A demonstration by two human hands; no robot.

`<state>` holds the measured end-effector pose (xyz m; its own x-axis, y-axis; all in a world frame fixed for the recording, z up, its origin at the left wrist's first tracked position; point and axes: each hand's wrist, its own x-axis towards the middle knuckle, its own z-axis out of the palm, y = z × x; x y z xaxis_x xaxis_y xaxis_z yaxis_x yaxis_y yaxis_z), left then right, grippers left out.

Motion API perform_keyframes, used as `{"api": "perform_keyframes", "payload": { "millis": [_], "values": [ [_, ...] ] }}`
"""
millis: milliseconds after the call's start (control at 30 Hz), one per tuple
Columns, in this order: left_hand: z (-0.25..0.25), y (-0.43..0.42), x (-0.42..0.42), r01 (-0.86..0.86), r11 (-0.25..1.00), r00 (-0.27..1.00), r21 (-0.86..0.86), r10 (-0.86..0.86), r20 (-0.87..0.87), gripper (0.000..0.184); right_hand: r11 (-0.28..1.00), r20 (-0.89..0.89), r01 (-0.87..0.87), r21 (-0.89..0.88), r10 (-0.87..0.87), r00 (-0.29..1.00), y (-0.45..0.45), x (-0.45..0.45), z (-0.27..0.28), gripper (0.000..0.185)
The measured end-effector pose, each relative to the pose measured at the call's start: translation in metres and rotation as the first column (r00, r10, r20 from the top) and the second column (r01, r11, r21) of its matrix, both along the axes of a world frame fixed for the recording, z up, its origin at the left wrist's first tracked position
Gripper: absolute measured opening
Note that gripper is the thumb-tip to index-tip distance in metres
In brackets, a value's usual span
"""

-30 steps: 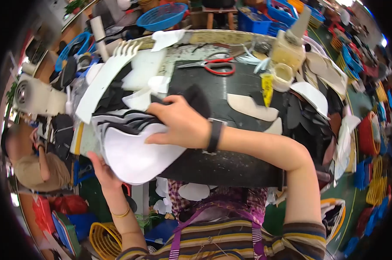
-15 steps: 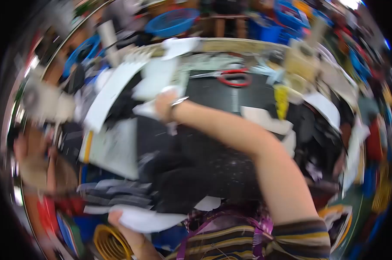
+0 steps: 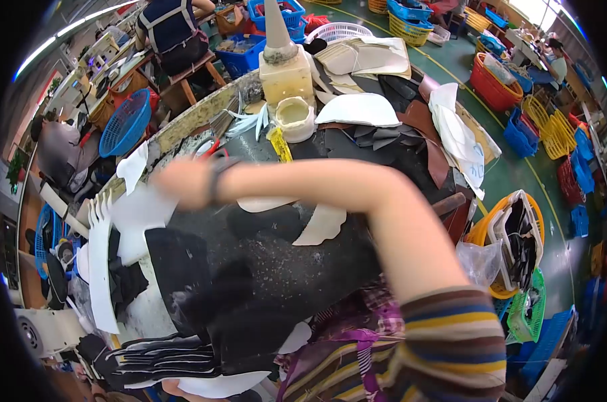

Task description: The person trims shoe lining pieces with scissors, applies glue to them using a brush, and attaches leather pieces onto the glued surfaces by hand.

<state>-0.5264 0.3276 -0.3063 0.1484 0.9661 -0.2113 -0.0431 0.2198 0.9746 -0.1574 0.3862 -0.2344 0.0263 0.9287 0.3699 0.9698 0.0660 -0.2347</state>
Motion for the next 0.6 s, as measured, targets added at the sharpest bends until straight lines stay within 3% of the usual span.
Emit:
{"api": "perform_keyframes", "payload": {
  "millis": [67, 133, 167, 200, 233, 267, 300, 333, 367, 433, 500, 533, 567, 600],
  "values": [
    [0.0, 0.005, 0.0, 0.027, 1.0, 1.0, -0.016, -0.026, 0.001, 0.083, 0.947, 0.03, 0.249, 0.203, -0.26, 0.965, -0.136, 0.098, 0.021, 0.026],
    [0.0, 0.013, 0.003, 0.072, 0.997, 0.997, -0.031, -0.072, -0.001, 0.083, 0.713, -0.181, 0.547, 0.438, -0.526, 0.831, -0.27, 0.198, 0.022, 0.022],
    [0.001, 0.018, 0.0, 0.104, 0.994, 0.995, -0.041, -0.104, -0.005, 0.083, 0.587, -0.546, 0.724, 0.362, -0.496, 0.675, -0.32, 0.209, 0.02, 0.023],
    [0.004, 0.023, 0.0, 0.154, 0.987, 0.988, -0.052, -0.155, -0.012, 0.083, 0.43, -0.837, 0.86, 0.274, -0.334, 0.433, -0.37, 0.218, 0.017, 0.025],
    [0.005, 0.03, 0.002, 0.219, 0.974, 0.975, -0.056, -0.22, -0.017, 0.083, 0.37, -0.631, 0.925, 0.082, -0.7, 0.336, -0.42, 0.246, 0.001, 0.027],
    [0.007, 0.041, 0.005, 0.305, 0.95, 0.952, -0.064, -0.306, -0.006, 0.083, 0.389, -0.699, 0.916, 0.099, -0.628, 0.342, -0.45, 0.272, -0.03, 0.027],
    [0.008, 0.051, 0.014, 0.417, 0.906, 0.909, -0.073, -0.417, 0.006, 0.083, 0.395, -0.388, 0.882, -0.256, -0.878, 0.281, -0.468, 0.281, -0.027, 0.03],
    [0.01, 0.06, 0.029, 0.533, 0.843, 0.846, -0.075, -0.531, 0.037, 0.083, 0.429, -0.119, 0.901, 0.06, -0.893, 0.433, -0.463, 0.273, -0.033, 0.029],
    [0.018, 0.067, 0.05, 0.628, 0.774, 0.778, -0.078, -0.623, 0.088, 0.083, 0.486, 0.168, 0.79, 0.374, -0.873, 0.458, -0.455, 0.271, -0.033, 0.028],
    [0.055, 0.069, 0.11, 0.764, 0.638, 0.644, -0.099, -0.74, 0.194, 0.086, 0.633, 0.1, 0.577, 0.517, -0.713, 0.694, -0.368, 0.197, 0.028, 0.023],
    [0.085, 0.076, 0.161, 0.863, 0.46, 0.498, -0.21, -0.842, 0.204, 0.089, 0.903, -0.019, 0.357, 0.24, -0.363, 0.932, -0.298, 0.156, 0.041, 0.027],
    [0.094, 0.075, 0.178, 0.878, 0.398, 0.45, -0.267, -0.875, 0.176, 0.088, 0.989, -0.036, 0.129, 0.071, -0.127, 0.991, -0.266, 0.141, 0.04, 0.034],
    [0.099, 0.078, 0.188, 0.889, 0.317, 0.383, -0.33, -0.91, 0.159, 0.088, 0.999, 0.198, -0.014, -0.034, 0.02, 0.98, -0.232, 0.131, 0.026, 0.034],
    [0.094, 0.082, 0.194, 0.884, 0.301, 0.357, -0.359, -0.929, 0.1, 0.09, 0.994, 0.305, -0.08, -0.074, 0.099, 0.947, -0.202, 0.124, 0.013, 0.031]
  ]
}}
